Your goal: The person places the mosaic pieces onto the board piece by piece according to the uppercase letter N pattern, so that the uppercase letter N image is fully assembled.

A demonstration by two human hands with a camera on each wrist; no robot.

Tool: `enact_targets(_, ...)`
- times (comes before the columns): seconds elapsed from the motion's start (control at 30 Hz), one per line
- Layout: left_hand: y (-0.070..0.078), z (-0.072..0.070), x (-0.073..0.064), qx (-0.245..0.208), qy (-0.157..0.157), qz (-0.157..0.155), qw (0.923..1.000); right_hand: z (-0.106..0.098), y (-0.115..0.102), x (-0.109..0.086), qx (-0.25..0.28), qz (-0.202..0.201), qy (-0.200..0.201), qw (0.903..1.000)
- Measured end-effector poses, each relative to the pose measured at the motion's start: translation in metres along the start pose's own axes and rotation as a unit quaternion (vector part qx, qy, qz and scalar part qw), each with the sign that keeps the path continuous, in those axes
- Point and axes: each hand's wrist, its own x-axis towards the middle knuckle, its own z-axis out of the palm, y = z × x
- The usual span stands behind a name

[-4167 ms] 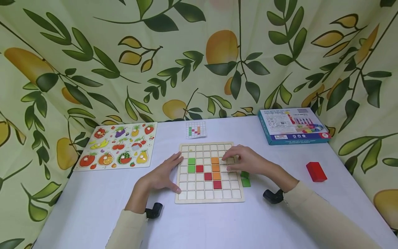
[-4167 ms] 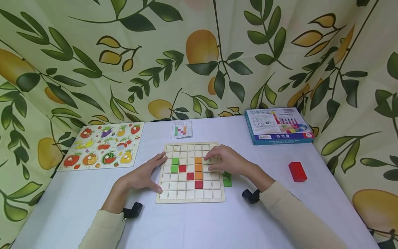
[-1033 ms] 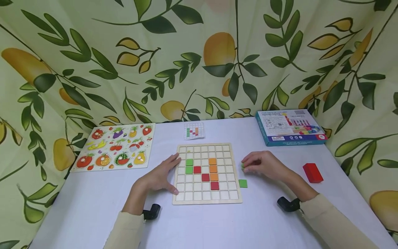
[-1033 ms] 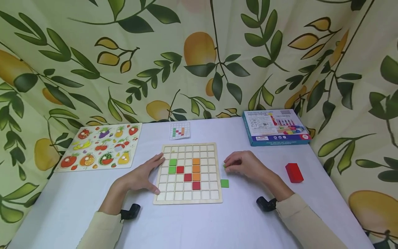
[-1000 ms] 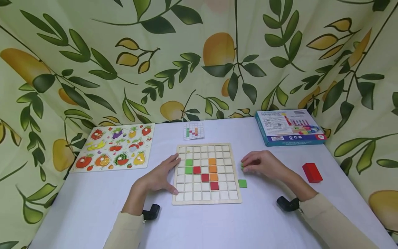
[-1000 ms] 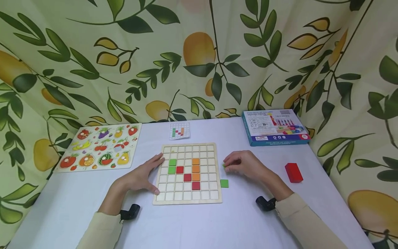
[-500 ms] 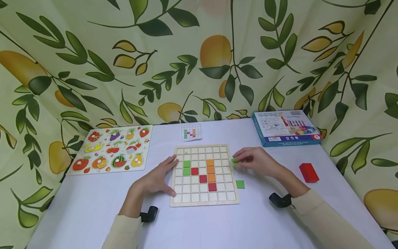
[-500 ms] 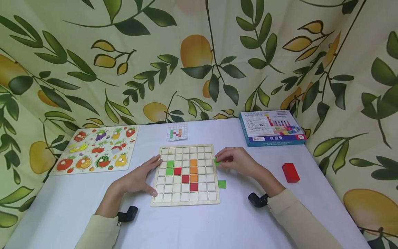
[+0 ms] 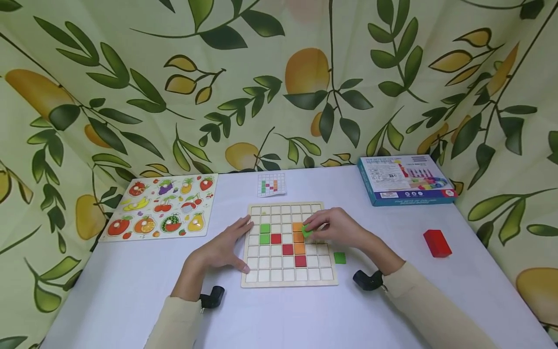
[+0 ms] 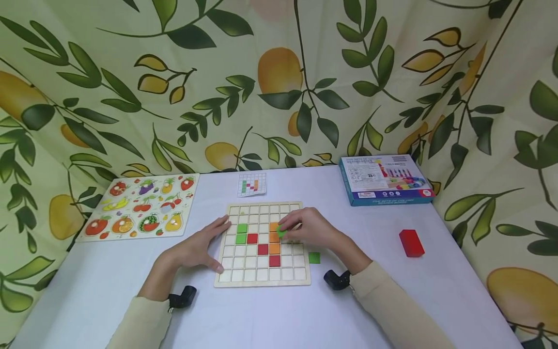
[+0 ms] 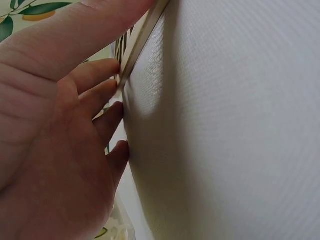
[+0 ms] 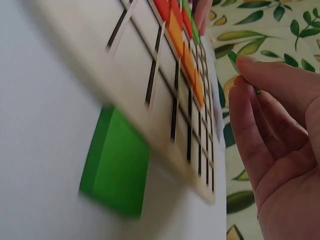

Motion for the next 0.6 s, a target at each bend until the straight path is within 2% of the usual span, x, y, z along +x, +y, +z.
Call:
enact_targets(0.23, 0.001, 0.000, 0.001, 0.004, 0.000, -0.006, 1.0000, 0.018, -0.021, 0.016, 0.032, -0.040, -0.036, 0.9981)
enact_targets(0.47, 0.001, -0.001, 0.002, 0.009, 0.000, 0.001, 1.0000, 0.037, -0.038, 0.027, 0.008, -0.061, -0.054, 0.9966)
enact_targets(0.6, -0.001, -0.001, 0.002, 0.008, -0.001, 0.002, 1.0000, 0.047, -0.043, 0.032, 0.012, -0.076, -0.059, 0.9953)
